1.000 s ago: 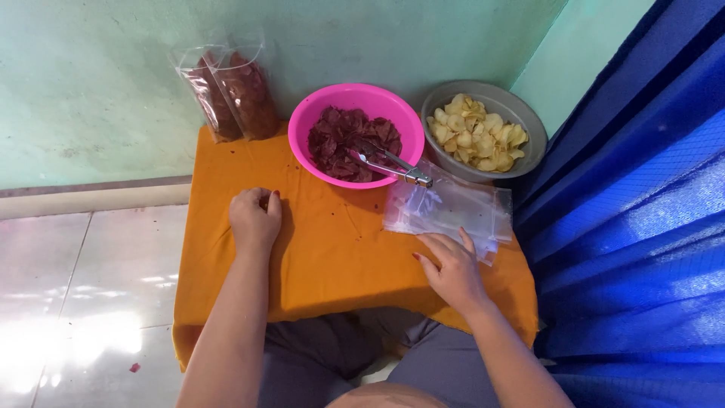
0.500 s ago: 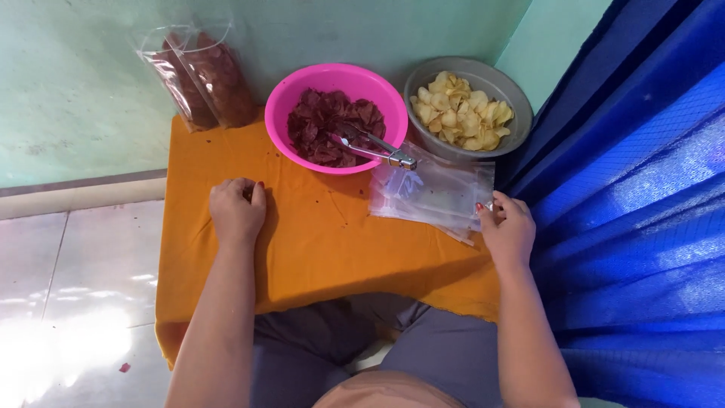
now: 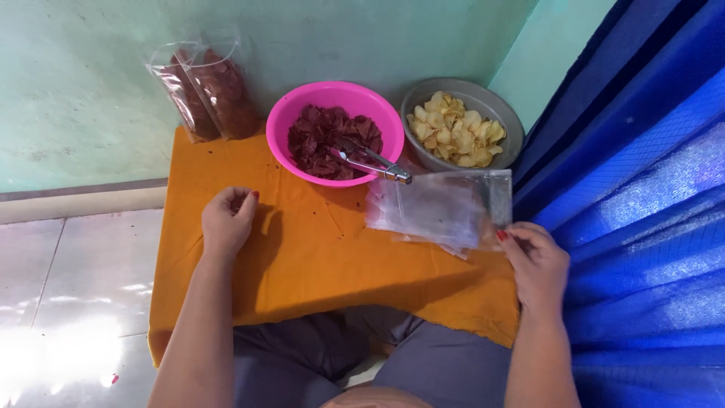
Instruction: Using tongs to fill plastic bags with purple and yellow chips from bowls.
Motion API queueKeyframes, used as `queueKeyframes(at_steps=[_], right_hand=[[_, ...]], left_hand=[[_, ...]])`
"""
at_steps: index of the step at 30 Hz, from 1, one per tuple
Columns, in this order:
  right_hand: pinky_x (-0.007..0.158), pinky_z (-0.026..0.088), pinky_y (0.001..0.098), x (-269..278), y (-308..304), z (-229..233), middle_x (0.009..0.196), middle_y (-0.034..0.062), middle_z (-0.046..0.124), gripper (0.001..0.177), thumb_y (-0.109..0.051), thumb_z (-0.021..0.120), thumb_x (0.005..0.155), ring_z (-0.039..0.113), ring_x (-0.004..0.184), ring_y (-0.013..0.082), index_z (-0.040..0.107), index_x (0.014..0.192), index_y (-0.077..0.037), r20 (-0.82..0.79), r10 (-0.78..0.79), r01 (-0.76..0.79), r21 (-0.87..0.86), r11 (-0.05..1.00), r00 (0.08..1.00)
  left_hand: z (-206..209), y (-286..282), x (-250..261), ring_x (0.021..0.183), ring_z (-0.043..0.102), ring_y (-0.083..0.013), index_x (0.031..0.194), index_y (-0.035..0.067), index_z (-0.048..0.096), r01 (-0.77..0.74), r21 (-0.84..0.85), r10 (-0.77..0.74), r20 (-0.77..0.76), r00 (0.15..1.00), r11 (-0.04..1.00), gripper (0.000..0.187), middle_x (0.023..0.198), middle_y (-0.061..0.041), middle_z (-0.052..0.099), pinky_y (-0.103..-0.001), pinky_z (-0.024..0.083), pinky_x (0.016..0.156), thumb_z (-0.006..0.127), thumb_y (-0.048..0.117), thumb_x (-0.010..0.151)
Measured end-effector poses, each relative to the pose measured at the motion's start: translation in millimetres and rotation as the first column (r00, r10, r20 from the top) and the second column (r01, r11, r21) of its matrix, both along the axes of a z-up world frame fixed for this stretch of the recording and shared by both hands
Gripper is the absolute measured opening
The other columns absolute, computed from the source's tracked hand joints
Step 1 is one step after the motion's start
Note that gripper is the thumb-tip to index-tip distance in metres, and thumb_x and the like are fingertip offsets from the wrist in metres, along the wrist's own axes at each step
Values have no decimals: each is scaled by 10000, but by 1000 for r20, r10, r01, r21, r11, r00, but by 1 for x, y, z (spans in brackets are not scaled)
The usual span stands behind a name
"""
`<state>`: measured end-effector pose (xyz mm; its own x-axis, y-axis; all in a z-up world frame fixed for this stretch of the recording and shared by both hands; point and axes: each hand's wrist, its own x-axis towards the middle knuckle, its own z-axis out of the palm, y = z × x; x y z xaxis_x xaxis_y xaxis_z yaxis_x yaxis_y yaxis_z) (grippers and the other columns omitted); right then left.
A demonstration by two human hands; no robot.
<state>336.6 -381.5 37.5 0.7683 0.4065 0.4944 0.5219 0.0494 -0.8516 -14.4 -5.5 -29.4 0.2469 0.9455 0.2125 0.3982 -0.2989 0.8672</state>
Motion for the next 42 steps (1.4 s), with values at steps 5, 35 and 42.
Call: queueKeyframes(at_steps=[5,35,42], right_hand=[[734,525,168,-44,-49,67,1233,216,664,172,155,647,870,633,842,155,650,1025,80,-122,156,-157,9,988,980],[681,625,367,-105,207,-50,995,210,691,154,48,618,932,693,833,215,741,1013,91,57,801,-802,12,597,597],[840,542,433,-115,203,-39,1003,191,704,206,-115,611,970,684,938,313,760,1050,3,106,802,-789,-144,597,587]], left_hand=[[55,-70,0,670,597,-87,1012,14,736,277,-147,-240,229,943,950,129,811,-18,697,-203,481,635,692,110,940],[9,11,12,781,713,-174,1243,68,696,-88,-2,75,539,839,996,247,999,-114,723,-317,615,719,661,156,1015],[-8,30,-2,636,708,-133,1064,90,719,60,-228,115,680,724,972,261,876,-88,724,-257,622,549,730,346,1013]])
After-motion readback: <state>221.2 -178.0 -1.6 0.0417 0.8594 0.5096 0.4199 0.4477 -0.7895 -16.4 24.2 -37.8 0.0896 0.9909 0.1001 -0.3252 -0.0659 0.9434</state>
